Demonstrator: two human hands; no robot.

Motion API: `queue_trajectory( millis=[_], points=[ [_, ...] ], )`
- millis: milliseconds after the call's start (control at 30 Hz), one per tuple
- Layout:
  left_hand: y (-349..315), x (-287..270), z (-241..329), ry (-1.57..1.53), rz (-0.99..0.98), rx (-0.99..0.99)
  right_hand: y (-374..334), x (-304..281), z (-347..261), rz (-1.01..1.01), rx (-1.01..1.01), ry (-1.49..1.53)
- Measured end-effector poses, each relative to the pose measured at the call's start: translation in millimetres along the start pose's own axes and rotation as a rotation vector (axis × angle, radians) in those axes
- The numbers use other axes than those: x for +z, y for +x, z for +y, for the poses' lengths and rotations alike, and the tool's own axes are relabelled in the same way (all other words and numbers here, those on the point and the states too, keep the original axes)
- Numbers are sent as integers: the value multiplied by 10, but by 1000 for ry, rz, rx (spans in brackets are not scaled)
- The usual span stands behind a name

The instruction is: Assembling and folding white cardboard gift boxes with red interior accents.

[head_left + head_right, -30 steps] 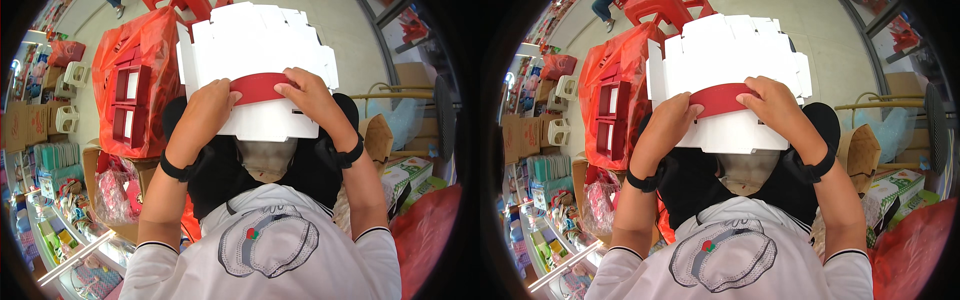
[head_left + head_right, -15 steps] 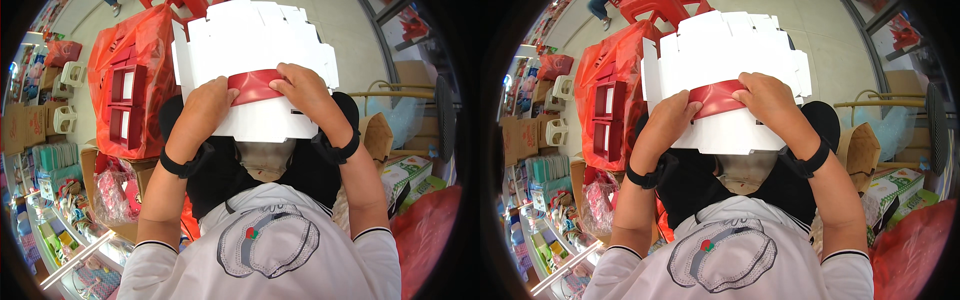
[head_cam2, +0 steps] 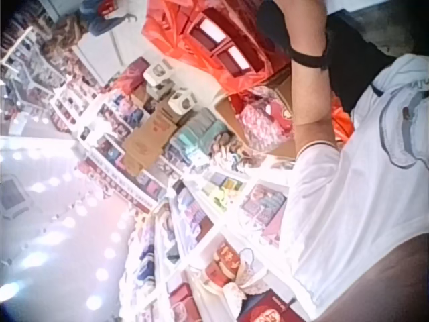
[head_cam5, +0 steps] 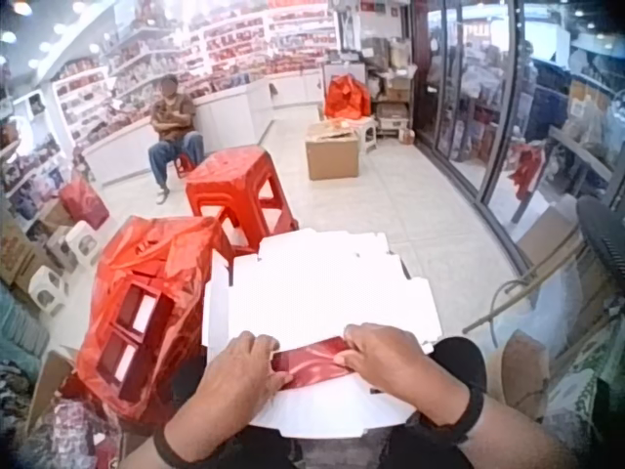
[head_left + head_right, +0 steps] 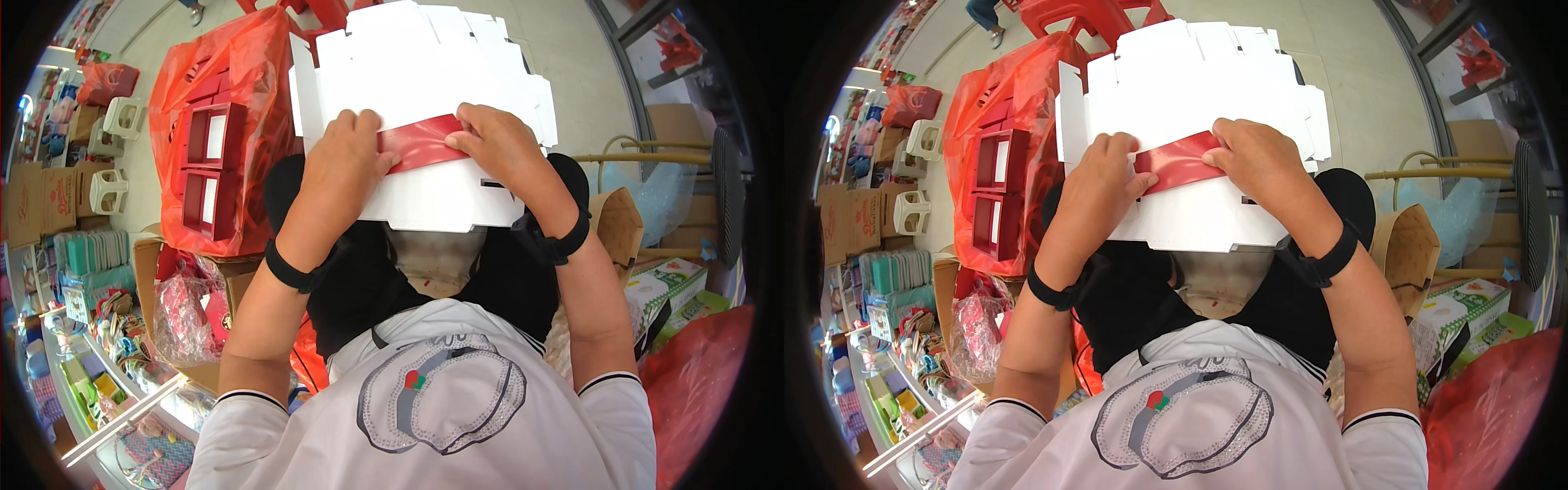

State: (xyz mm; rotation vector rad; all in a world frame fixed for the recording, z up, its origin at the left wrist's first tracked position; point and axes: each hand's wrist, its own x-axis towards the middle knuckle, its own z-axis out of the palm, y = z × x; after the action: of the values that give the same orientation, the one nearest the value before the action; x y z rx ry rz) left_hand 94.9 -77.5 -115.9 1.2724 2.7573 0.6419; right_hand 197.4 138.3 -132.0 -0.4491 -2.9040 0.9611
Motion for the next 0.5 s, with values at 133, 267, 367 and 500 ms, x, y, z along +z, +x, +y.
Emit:
queue_trajectory(
  millis=[133, 267, 367, 500],
  points=[
    [-21, 72, -85, 10, -24, 277, -4, 4, 37, 14, -6, -3],
    [-53, 25, -75, 29, -36, 322, -95, -44, -5, 42, -16, 67],
    [-44, 13, -85, 65, -62, 357, -207, -102, -56, 45, -119, 40],
    [-27, 23, -154, 90, -69, 399, -201, -107, 1, 23, -253, -68]
  ],
)
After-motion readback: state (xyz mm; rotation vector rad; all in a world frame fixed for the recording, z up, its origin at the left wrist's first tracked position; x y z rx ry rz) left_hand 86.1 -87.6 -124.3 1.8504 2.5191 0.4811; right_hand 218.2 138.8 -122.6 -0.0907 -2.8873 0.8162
